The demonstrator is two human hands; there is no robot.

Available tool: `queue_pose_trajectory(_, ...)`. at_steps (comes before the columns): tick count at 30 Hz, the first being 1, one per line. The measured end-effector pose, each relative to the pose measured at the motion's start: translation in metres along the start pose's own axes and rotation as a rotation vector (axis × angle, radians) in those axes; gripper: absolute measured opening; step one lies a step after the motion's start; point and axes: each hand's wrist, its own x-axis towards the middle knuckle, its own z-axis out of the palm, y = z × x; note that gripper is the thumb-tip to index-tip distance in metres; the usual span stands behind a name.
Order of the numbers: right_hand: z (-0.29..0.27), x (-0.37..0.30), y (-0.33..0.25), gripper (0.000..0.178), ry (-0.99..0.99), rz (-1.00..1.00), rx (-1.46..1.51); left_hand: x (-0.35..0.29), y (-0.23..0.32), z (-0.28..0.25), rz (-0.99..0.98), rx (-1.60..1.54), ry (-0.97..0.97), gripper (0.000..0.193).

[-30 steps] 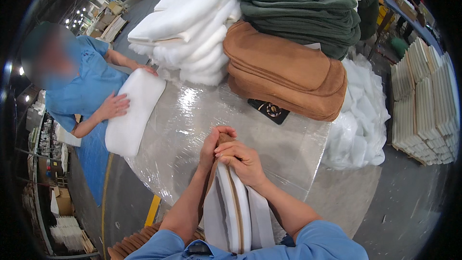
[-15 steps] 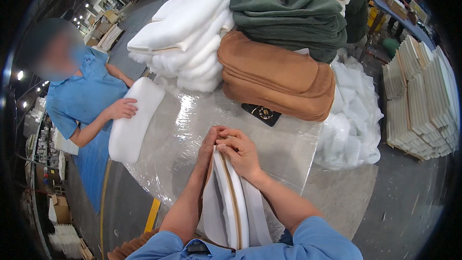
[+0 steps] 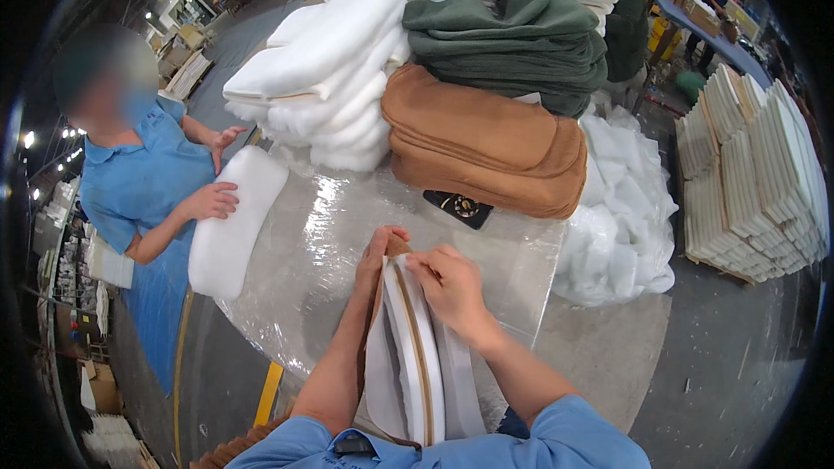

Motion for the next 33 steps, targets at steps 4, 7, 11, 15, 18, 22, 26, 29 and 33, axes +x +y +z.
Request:
queue_pose_trajectory(4, 0.012, 0.004, 0.009, 0.01, -0.026, -0.062, 0.019, 0.003, -0.002, -0.004, 0.003, -0.072, -0.062, 0.054)
queue_pose_trajectory(7, 0.011, -0.006, 0.0, 0.011, -0.146, -0.049, 0.088, -0.001, -0.001, -0.012, 0.007, -0.131, -0.119, 0.05)
queue_pose_trajectory(11, 0.007, -0.008, -0.021, 0.01, -0.066, -0.007, 0.195, -0.01, 0.011, -0.007, -0.011, -0.081, -0.056, 0.042)
queue_pose_trajectory(15, 0.022, 0.003, -0.016, 0.018, 0.066, 0.019, 0.413, -0.032, 0.019, 0.012, 0.103, -0.114, 0.03, 0.038)
queue_pose_trajectory(18, 0.045, 0.0, -0.017, 0.026, -0.005, -0.159, 0.215, -0.056, 0.015, -0.003, 0.123, -0.142, 0.112, 0.033)
queue_pose_trajectory(22, 0.044, -0.01, -0.009, 0.039, -0.054, -0.407, -0.117, -0.093, 0.048, 0.013, 0.037, -0.251, 0.076, 0.029)
queue_pose_trajectory(26, 0.046, -0.016, -0.018, 0.053, -0.285, -0.467, -0.323, -0.111, 0.024, -0.008, 0.007, -0.499, 0.039, 0.02)
queue_pose_trajectory(29, 0.048, -0.017, -0.028, 0.066, -0.423, -0.512, -0.39, -0.134, 0.009, -0.02, 0.02, -0.482, 0.223, 0.017)
queue_pose_trajectory(33, 0.043, -0.015, -0.027, 0.069, -0.434, -0.457, -0.414, -0.195, -0.025, -0.063, 0.009, -0.235, 0.569, 0.017)
